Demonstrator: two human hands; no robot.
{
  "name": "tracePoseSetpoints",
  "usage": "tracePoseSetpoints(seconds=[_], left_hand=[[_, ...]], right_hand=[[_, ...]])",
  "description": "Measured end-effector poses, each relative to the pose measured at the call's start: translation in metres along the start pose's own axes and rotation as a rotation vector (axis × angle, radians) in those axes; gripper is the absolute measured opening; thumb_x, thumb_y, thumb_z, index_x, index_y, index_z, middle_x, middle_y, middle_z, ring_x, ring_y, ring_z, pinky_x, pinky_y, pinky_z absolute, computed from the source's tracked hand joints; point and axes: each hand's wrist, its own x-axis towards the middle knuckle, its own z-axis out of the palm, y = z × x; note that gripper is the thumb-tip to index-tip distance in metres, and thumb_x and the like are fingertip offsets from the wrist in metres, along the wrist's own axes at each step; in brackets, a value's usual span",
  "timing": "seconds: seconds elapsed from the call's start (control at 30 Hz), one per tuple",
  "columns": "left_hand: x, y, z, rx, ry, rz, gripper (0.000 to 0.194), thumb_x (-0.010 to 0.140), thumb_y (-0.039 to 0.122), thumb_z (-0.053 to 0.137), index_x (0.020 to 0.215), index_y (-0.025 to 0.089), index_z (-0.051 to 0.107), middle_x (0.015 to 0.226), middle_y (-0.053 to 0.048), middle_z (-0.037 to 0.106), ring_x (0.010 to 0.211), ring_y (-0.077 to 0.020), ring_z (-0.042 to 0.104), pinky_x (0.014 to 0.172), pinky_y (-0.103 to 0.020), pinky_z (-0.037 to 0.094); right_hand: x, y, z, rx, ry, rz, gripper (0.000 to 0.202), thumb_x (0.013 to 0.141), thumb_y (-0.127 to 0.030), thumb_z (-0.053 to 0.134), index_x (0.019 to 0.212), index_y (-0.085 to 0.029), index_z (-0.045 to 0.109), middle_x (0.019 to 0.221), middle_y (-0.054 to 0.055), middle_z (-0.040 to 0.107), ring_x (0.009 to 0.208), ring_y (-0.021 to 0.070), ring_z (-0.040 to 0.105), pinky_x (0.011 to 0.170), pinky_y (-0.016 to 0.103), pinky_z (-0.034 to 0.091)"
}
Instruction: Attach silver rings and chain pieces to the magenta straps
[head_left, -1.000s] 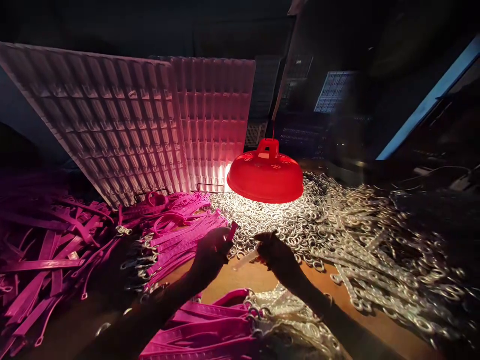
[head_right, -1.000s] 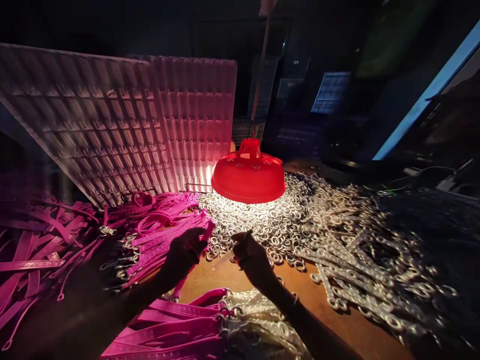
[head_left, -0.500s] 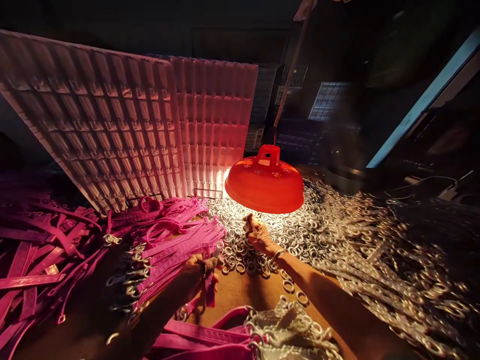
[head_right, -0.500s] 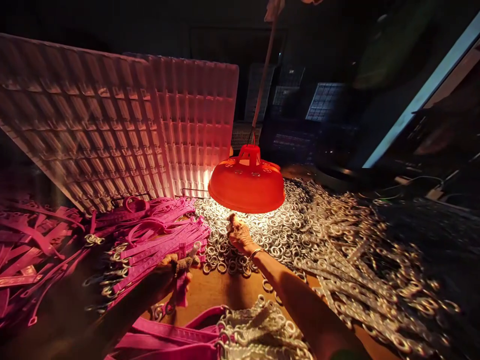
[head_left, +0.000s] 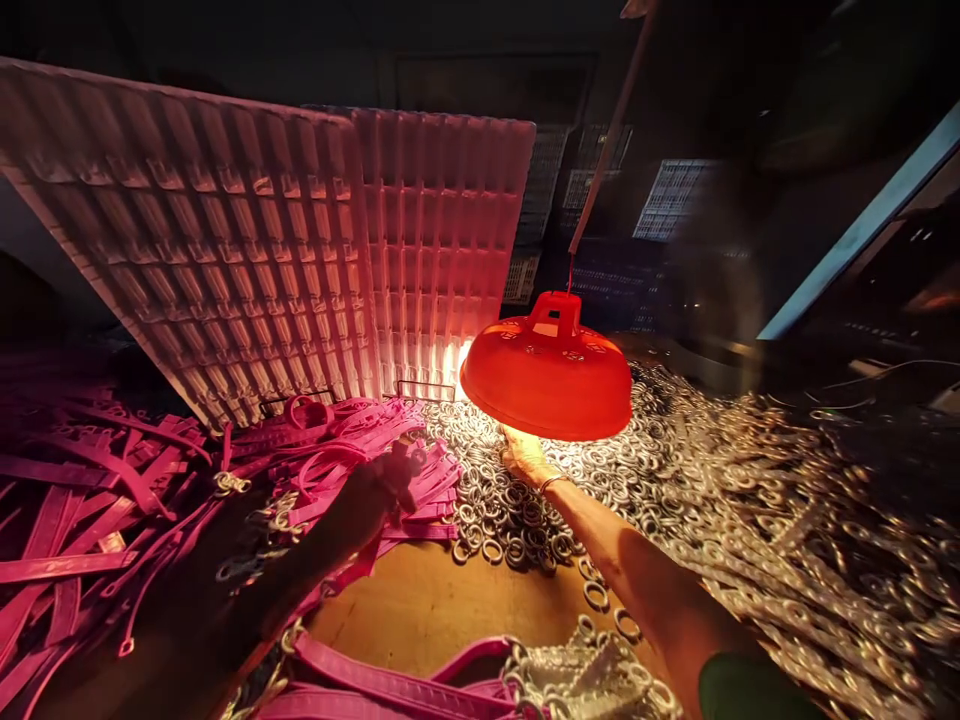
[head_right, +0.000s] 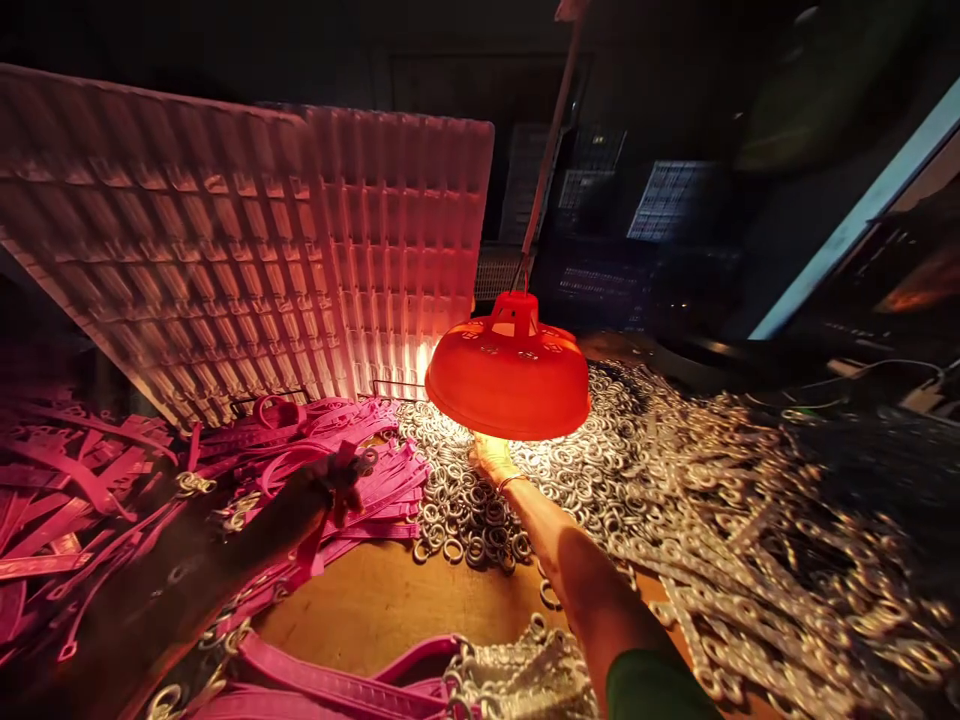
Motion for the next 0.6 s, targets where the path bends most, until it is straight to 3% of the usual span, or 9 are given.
tracePoseSetpoints(seconds=[0.13, 0.2, 0.3, 0.4, 0.6], left_hand=[[-0.017, -0.035, 0.046, -0.289, -0.255, -0.208, 0.039, 0.071, 0.049, 0.063, 0.088, 0.014, 0.058, 0.061, -0.001, 0.064, 0.049, -0.0096, 0.055, 0.05, -0.021, 0.042], [-0.023, -0.053, 0.064, -0.328, -0.282, -0.243, 0.037, 0.07, 0.046, 0.064, 0.087, 0.014, 0.056, 0.065, -0.002, 0.064, 0.048, -0.0087, 0.054, 0.047, -0.019, 0.039], [-0.032, -0.069, 0.082, -0.373, -0.248, -0.186, 0.035, 0.071, 0.045, 0.061, 0.087, 0.016, 0.052, 0.06, 0.0, 0.061, 0.044, -0.0073, 0.047, 0.042, -0.018, 0.032], [-0.041, -0.069, 0.092, -0.361, -0.21, -0.083, 0.037, 0.076, 0.047, 0.058, 0.095, 0.016, 0.052, 0.057, 0.002, 0.056, 0.042, -0.0063, 0.04, 0.041, -0.018, 0.028], [-0.053, -0.046, 0.092, -0.252, -0.23, 0.003, 0.037, 0.081, 0.045, 0.053, 0.103, 0.016, 0.052, 0.058, 0.004, 0.054, 0.044, -0.0074, 0.037, 0.044, -0.02, 0.027]], right_hand=[[-0.033, -0.005, -0.025, 0.104, -0.009, 0.026, 0.028, 0.072, -0.015, 0.045, 0.095, -0.019, 0.06, 0.075, 0.005, 0.056, 0.075, 0.0221, 0.052, 0.074, 0.039, 0.041], [-0.055, -0.009, -0.032, 0.18, -0.037, 0.045, 0.028, 0.076, -0.021, 0.043, 0.1, -0.016, 0.058, 0.075, 0.004, 0.054, 0.069, 0.0183, 0.051, 0.067, 0.034, 0.042], [-0.088, -0.016, -0.034, 0.298, -0.086, 0.108, 0.031, 0.079, -0.027, 0.044, 0.104, -0.013, 0.055, 0.072, 0.001, 0.05, 0.057, 0.013, 0.045, 0.053, 0.027, 0.039], [-0.114, -0.027, -0.033, 0.418, -0.12, 0.166, 0.031, 0.08, -0.033, 0.047, 0.103, -0.014, 0.056, 0.07, 0.0, 0.048, 0.054, 0.0106, 0.041, 0.047, 0.024, 0.034], [-0.144, -0.06, -0.037, 0.581, -0.235, 0.169, 0.029, 0.082, -0.039, 0.052, 0.101, -0.018, 0.058, 0.069, 0.0, 0.048, 0.057, 0.0127, 0.044, 0.049, 0.025, 0.037]])
